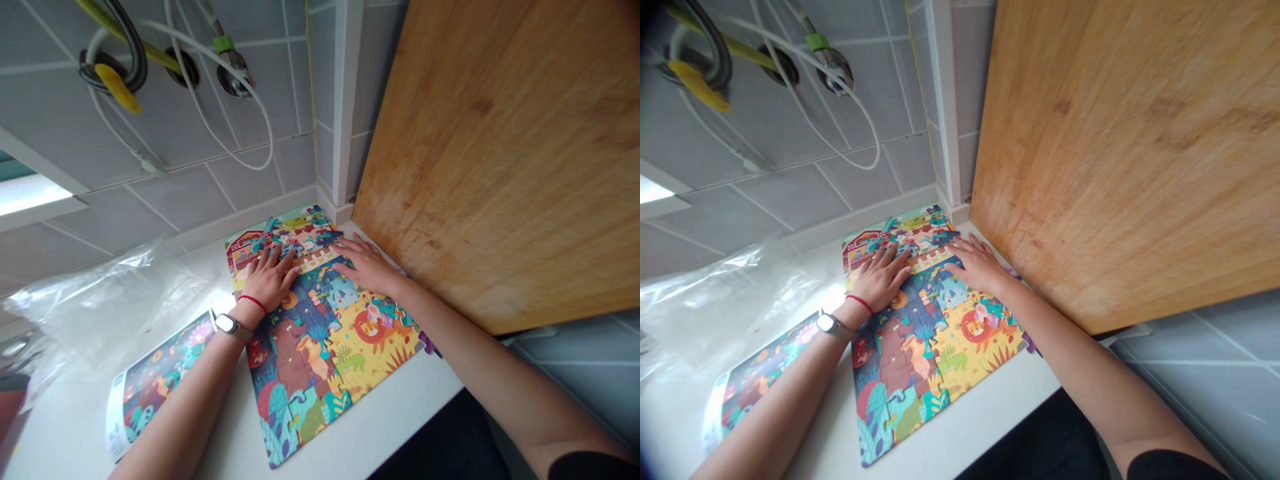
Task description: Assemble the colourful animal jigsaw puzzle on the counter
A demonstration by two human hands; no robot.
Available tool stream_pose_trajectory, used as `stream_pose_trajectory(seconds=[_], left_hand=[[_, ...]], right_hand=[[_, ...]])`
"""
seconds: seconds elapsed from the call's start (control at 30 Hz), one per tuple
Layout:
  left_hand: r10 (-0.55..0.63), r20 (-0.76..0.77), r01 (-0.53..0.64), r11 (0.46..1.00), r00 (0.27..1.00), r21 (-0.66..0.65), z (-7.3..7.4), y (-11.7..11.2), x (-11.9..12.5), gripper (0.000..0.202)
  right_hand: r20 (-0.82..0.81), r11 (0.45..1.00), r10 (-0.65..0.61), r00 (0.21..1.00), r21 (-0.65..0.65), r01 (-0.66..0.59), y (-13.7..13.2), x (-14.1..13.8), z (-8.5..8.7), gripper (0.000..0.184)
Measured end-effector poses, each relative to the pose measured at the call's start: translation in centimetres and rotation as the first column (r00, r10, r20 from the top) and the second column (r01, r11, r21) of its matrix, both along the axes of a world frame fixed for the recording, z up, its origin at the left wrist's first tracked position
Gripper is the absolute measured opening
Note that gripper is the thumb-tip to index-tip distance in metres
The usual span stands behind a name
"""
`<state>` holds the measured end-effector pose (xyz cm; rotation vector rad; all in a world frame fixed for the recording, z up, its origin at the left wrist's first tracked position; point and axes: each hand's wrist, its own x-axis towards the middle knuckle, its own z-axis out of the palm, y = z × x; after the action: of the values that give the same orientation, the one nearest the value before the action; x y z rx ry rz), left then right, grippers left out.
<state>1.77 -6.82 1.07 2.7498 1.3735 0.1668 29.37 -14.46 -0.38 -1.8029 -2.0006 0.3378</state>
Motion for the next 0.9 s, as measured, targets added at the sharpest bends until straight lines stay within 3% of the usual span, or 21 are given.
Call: stream_pose_trajectory(seconds=[0.23,0.43,0.67,0.77,0.9], left_hand=[[0.055,0.108,-0.062,0.996,0.993,0.063,-1.1,0.3,-0.2,0.051],[0.056,0.152,-0.066,0.996,0.987,0.062,-1.2,0.4,-0.2,0.052],[0.058,0.169,-0.075,0.993,0.984,0.095,-1.4,0.2,-0.2,0.048],[0.047,0.162,-0.067,0.991,0.986,0.118,-0.9,0.0,-0.2,0.045],[-0.043,0.145,0.021,0.989,0.989,0.145,1.2,-0.6,0.0,0.036]], right_hand=[[0.009,0.983,-0.15,0.989,0.11,0.148,0.0,0.5,1.3,0.037],[-0.129,0.971,-0.176,0.976,0.143,0.194,0.5,1.1,0.9,0.037],[-0.109,0.983,0.001,0.994,0.184,0.02,2.2,1.7,0.0,0.054],[-0.081,0.987,-0.028,0.996,0.156,0.04,2.8,2.3,-0.3,0.048],[-0.028,0.987,-0.112,0.993,0.116,0.115,2.9,2.6,-0.2,0.041]])
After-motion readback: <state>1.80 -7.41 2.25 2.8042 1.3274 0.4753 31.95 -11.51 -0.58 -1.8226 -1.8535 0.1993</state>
